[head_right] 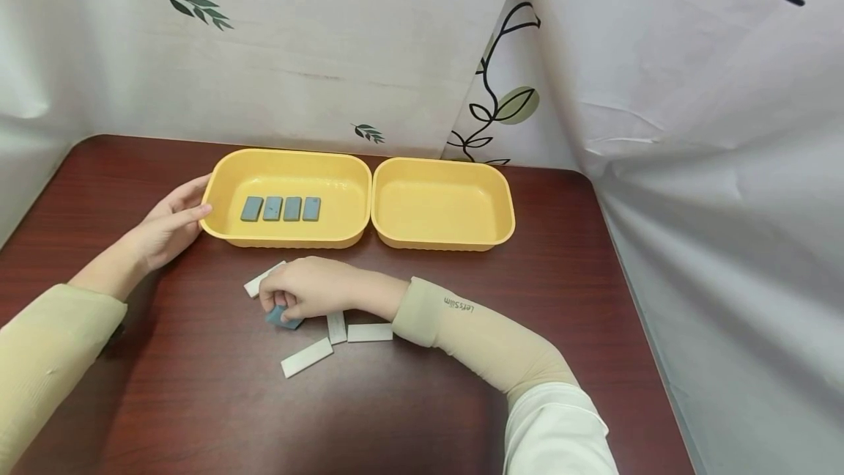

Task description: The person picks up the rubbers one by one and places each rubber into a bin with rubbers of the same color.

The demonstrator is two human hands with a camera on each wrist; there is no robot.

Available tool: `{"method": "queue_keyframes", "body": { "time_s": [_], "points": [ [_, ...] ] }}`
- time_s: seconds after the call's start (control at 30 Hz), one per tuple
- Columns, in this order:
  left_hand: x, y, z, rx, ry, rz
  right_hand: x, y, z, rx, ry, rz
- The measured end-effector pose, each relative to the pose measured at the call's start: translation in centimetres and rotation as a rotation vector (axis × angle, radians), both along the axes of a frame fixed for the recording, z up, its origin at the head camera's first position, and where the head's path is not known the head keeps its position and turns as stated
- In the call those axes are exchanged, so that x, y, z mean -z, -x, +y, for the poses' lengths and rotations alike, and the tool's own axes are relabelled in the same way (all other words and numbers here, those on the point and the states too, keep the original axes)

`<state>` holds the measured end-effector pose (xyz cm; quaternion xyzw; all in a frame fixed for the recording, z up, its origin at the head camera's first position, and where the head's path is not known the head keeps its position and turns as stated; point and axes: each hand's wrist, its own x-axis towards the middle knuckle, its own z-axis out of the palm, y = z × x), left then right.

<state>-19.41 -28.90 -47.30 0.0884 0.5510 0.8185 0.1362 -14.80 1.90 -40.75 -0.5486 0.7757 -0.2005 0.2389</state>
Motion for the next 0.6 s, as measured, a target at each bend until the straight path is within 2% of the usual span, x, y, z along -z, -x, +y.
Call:
{"method": "queue_keyframes", "body": {
  "time_s": [0.37,0.6],
  "points": [
    [0.0,0.0,-0.1,0.0,0.008,-0.003,-1.0,0.7,0.5,0.063,0.068,-0.028],
    [0.0,0.1,-0.1,-0.005,0.01,-0.011,-1.5,1.5,1.0,0.114,0.122,-0.004]
  ]
}}
